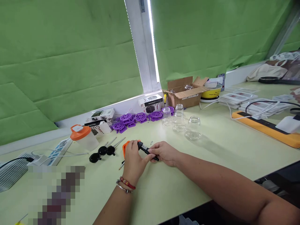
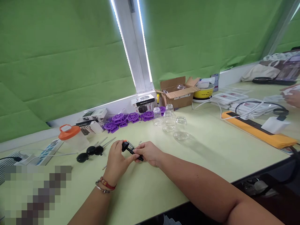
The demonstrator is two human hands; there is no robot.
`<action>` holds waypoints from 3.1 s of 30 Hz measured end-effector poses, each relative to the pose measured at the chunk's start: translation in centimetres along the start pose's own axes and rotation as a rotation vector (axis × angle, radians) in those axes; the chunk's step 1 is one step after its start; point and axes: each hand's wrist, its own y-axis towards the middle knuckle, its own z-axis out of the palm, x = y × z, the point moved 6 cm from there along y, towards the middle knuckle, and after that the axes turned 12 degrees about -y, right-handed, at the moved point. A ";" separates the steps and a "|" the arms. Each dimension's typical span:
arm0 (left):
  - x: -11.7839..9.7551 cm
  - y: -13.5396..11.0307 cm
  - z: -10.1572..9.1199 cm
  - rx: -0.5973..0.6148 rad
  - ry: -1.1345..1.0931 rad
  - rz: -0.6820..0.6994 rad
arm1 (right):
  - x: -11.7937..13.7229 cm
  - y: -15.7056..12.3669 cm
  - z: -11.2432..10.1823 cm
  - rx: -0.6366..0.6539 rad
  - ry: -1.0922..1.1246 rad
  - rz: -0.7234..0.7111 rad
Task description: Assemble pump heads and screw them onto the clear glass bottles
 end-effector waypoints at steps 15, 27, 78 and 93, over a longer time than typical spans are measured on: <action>0.1 -0.6 1.5 0.055 0.100 0.004 | 0.5 -0.6 0.1 -0.018 0.019 0.058; -1.0 -1.2 1.7 -0.024 0.232 -0.018 | 0.5 -1.1 0.3 -0.020 -0.021 0.101; -2.3 -1.0 0.7 -0.105 0.161 0.053 | 1.7 -1.6 0.1 0.058 -0.081 0.046; -2.2 -0.6 0.7 -0.063 0.086 -0.027 | 1.0 -1.4 0.3 0.007 -0.096 0.077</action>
